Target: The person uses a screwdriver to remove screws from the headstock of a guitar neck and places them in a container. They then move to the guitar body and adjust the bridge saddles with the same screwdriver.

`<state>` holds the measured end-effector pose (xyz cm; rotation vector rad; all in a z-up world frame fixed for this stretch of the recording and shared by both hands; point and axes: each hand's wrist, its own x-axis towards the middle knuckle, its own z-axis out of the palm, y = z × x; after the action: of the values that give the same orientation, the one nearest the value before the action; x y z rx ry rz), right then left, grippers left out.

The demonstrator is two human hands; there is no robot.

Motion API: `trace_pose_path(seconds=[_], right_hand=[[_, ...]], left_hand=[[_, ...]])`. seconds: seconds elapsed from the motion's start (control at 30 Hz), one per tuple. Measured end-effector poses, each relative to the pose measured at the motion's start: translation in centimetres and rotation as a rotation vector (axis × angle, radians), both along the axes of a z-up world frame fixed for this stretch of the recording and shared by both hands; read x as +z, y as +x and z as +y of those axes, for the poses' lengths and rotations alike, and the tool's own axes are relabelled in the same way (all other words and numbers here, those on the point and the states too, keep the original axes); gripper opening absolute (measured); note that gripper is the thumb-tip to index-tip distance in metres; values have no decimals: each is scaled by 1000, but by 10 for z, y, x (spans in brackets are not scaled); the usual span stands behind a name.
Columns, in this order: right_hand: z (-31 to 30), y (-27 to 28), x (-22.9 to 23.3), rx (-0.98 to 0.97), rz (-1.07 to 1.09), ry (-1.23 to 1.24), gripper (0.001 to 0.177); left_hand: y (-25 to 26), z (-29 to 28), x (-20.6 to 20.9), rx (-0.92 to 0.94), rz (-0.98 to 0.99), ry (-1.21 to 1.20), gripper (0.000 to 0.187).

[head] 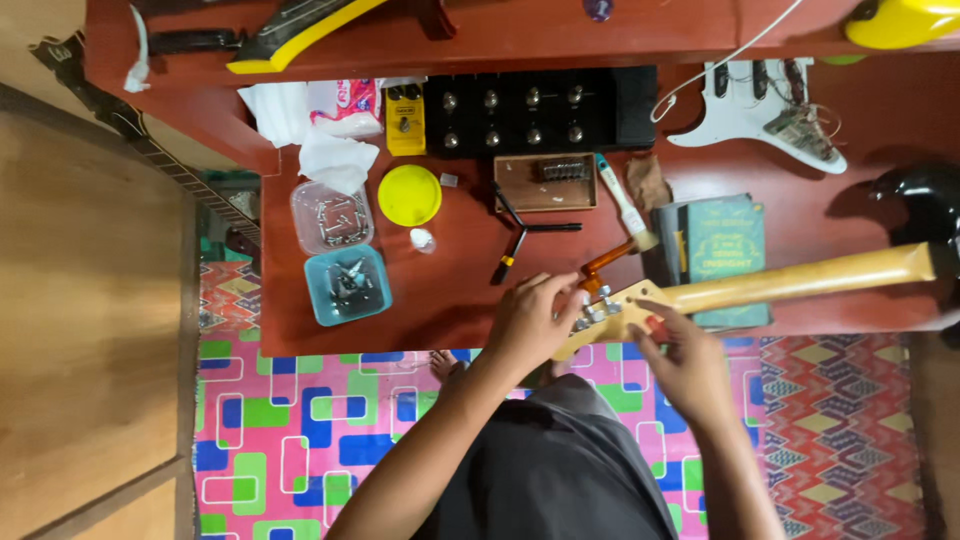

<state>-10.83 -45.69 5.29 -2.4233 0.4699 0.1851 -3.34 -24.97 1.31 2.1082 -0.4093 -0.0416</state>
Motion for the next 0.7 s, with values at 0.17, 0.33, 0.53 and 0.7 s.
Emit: trace_pose_path(seconds=[0.17,0.33,0.53,0.7], right_hand=[[-4,8,-28,121,11,-38,44],[-17,9,-43,124,-60,160,34],[-22,23,-34,360,-203,-20,31],[-39,29,-52,598,-245,-112,40]], left_hand=[[11,-26,-4,-16,269,37,18],[9,-33,23,49,485,-43,20],[13,-42,11,41,577,-82,22],[13,-40,-1,138,712,-68,26]])
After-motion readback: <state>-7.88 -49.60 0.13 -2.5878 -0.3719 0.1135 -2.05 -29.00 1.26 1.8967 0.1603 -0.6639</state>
